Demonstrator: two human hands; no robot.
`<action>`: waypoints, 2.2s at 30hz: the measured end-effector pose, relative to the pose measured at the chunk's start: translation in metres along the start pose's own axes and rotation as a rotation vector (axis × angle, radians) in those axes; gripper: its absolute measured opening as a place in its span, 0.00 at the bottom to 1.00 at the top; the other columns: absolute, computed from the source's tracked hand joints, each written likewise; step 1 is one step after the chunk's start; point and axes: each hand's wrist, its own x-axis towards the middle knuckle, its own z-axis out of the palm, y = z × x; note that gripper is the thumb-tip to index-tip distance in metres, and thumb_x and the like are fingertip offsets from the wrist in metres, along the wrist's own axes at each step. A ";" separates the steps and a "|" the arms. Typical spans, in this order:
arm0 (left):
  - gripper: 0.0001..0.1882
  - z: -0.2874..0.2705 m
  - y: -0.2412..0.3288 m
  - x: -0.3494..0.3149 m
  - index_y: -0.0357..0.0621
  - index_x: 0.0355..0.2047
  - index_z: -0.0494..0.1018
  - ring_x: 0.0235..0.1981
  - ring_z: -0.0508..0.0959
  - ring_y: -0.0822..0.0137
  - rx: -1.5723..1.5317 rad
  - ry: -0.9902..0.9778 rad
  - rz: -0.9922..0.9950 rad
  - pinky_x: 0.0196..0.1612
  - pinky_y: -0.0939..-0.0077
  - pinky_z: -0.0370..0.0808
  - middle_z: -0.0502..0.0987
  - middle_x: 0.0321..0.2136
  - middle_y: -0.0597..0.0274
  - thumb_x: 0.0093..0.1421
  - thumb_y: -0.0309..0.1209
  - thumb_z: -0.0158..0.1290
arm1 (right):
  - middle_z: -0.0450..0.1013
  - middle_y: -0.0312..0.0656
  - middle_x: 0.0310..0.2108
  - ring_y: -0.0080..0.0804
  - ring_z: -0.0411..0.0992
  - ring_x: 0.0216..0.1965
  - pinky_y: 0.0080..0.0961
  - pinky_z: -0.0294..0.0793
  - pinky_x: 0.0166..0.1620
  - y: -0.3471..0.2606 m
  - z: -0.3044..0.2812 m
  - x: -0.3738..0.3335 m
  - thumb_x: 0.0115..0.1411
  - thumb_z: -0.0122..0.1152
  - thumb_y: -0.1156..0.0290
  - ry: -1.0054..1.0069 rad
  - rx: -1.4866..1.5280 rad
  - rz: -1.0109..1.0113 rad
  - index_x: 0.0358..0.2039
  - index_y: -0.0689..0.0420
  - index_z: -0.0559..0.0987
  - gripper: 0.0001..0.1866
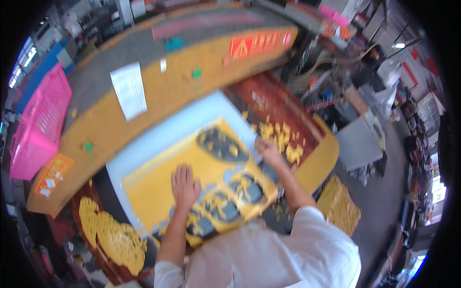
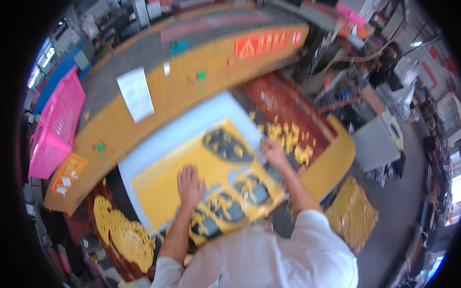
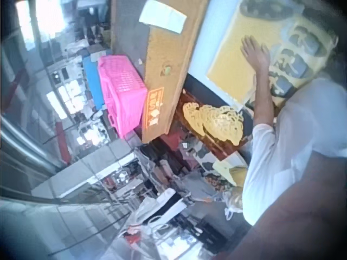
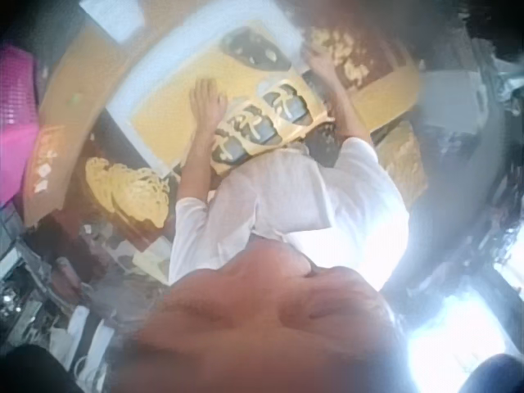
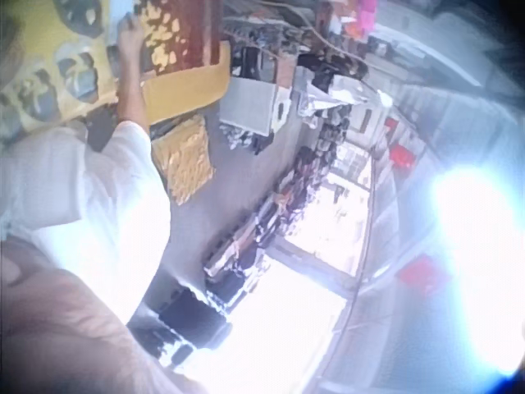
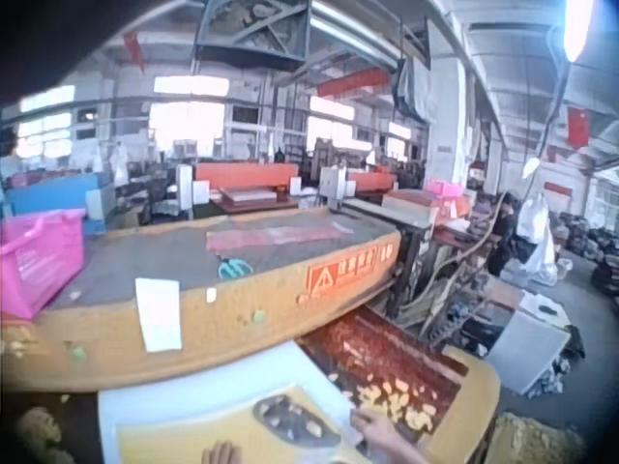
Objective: The person uses a handheld scraper to press and separate cut shapes from a yellow sheet on a workbench, then uses scissors to trim edges and remove small pieces. The finished cutouts are placed on the left side of the table.
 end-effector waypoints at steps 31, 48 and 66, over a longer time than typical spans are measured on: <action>0.23 -0.035 -0.005 0.015 0.37 0.56 0.79 0.68 0.68 0.41 -0.167 0.213 0.012 0.73 0.41 0.60 0.73 0.63 0.45 0.61 0.34 0.62 | 0.81 0.52 0.49 0.47 0.82 0.45 0.37 0.81 0.48 -0.066 0.034 -0.026 0.65 0.66 0.62 0.018 -0.544 -0.280 0.51 0.59 0.87 0.19; 0.11 -0.053 0.005 -0.052 0.43 0.38 0.82 0.42 0.77 0.50 -0.098 0.146 -0.182 0.48 0.54 0.73 0.80 0.38 0.56 0.60 0.36 0.65 | 0.82 0.50 0.41 0.37 0.82 0.39 0.29 0.79 0.45 -0.117 0.078 0.040 0.66 0.66 0.71 -0.229 -0.150 -0.394 0.51 0.63 0.85 0.15; 0.12 -0.009 -0.098 0.070 0.49 0.30 0.77 0.40 0.77 0.49 0.167 0.186 -0.315 0.46 0.51 0.73 0.76 0.32 0.57 0.59 0.43 0.60 | 0.77 0.60 0.44 0.58 0.77 0.39 0.49 0.79 0.46 -0.172 0.166 0.109 0.65 0.65 0.69 -0.049 -0.391 -0.804 0.75 0.70 0.57 0.42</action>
